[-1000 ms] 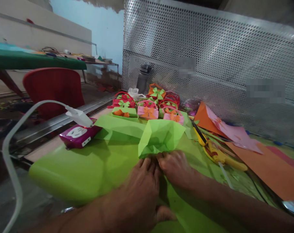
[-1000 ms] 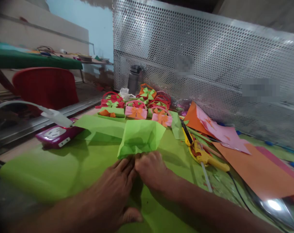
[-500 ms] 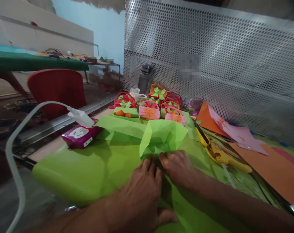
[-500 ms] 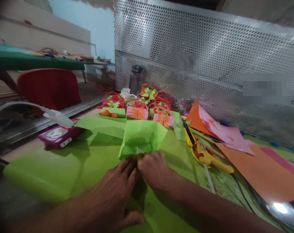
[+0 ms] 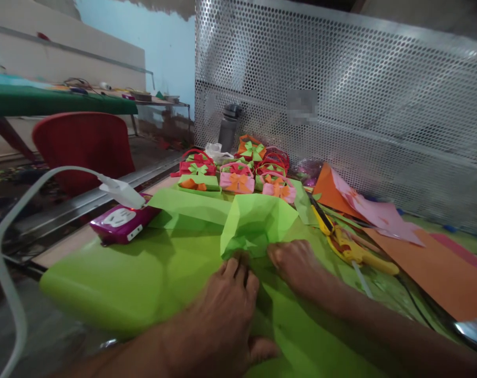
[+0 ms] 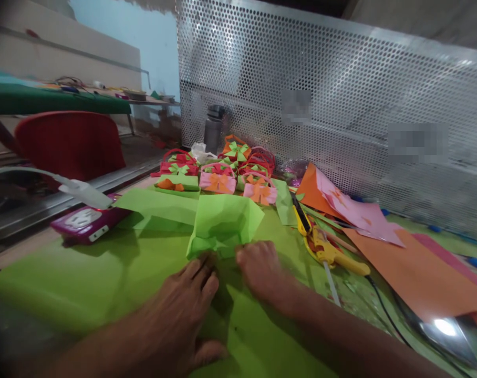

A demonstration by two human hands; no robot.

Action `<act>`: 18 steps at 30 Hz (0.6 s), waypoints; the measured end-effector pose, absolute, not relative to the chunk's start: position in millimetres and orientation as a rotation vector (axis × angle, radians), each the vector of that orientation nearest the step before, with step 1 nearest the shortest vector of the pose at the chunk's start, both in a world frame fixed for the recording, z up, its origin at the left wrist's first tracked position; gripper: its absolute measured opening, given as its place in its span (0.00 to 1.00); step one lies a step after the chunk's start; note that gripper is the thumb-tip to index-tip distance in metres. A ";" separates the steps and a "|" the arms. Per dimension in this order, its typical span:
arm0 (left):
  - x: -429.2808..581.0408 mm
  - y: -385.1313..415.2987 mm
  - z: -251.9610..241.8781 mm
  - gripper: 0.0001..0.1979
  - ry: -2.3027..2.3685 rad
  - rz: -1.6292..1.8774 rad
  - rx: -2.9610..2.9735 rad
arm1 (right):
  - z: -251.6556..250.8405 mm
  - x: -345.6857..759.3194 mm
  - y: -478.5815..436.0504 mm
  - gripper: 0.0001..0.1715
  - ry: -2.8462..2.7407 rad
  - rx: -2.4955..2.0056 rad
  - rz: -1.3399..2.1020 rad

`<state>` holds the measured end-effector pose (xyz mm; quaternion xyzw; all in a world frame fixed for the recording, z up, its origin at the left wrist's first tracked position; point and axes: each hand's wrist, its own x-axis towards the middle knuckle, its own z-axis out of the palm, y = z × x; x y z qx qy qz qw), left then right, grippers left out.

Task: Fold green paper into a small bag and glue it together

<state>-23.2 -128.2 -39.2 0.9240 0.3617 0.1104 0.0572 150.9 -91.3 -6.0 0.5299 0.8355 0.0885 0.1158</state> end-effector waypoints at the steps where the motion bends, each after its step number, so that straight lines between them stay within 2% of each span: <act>1: -23.5 -128.4 -40.1 0.43 1.103 0.345 2.805 | -4.4 152.5 -91.3 0.09 2.443 1.560 0.258; 9: -23.7 -127.9 -43.3 0.45 1.065 0.392 2.830 | -15.9 134.8 -90.8 0.08 2.471 1.582 0.296; 18: -23.7 -128.2 -40.9 0.42 1.097 0.323 2.777 | -5.0 150.2 -91.9 0.09 2.420 1.616 0.267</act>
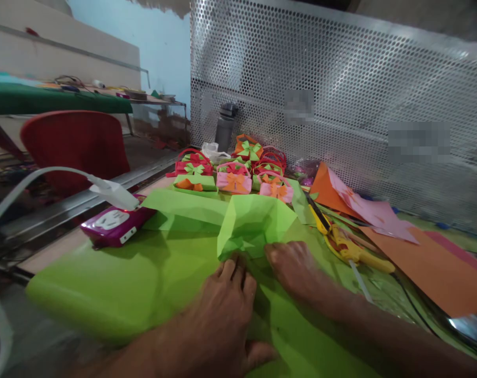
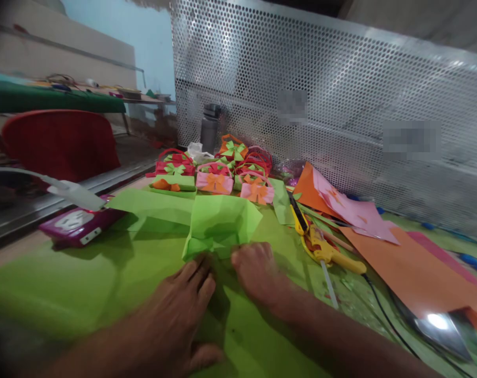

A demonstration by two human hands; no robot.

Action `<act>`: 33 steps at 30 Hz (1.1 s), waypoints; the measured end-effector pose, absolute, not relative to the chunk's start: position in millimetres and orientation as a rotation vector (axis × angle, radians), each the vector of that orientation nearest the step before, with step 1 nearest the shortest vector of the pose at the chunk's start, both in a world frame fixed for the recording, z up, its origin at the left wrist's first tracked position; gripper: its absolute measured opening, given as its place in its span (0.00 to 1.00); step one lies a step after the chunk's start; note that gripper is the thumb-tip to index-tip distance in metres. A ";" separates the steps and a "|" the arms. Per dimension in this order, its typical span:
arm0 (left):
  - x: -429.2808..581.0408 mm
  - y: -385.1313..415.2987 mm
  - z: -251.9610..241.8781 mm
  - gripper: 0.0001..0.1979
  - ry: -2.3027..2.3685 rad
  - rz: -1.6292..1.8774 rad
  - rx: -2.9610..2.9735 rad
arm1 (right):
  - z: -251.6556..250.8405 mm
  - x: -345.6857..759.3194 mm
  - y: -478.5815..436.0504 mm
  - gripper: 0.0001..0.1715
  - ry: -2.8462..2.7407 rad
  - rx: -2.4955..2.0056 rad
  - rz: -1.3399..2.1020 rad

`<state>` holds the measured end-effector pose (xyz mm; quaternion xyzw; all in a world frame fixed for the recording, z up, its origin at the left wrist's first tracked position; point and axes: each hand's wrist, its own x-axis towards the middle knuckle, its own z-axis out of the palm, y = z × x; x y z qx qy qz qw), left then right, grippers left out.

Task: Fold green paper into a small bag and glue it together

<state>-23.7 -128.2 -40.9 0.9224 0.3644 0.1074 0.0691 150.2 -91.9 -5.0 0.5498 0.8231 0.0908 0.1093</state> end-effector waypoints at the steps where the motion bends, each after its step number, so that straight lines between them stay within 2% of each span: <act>1: -23.6 -128.1 -40.7 0.42 1.094 0.317 2.775 | -5.8 148.7 -92.5 0.10 2.424 1.614 0.269; 6: -23.1 -128.0 -40.3 0.43 1.082 0.339 2.783 | -12.8 140.9 -93.8 0.07 2.454 1.580 0.254; 13: -22.9 -128.5 -42.2 0.42 1.098 0.392 2.743 | -4.7 157.1 -95.9 0.09 2.456 1.602 0.278; 21: -22.0 -127.8 -40.2 0.43 1.076 0.377 2.765 | -10.7 167.7 -93.2 0.16 2.428 1.752 0.356; 26: -23.3 -128.1 -39.6 0.41 1.073 0.365 2.784 | -10.3 160.5 -94.5 0.11 2.456 1.677 0.287; 33: -22.3 -126.7 -38.3 0.43 1.069 0.392 2.730 | -13.0 134.2 -91.6 0.06 2.548 1.528 0.221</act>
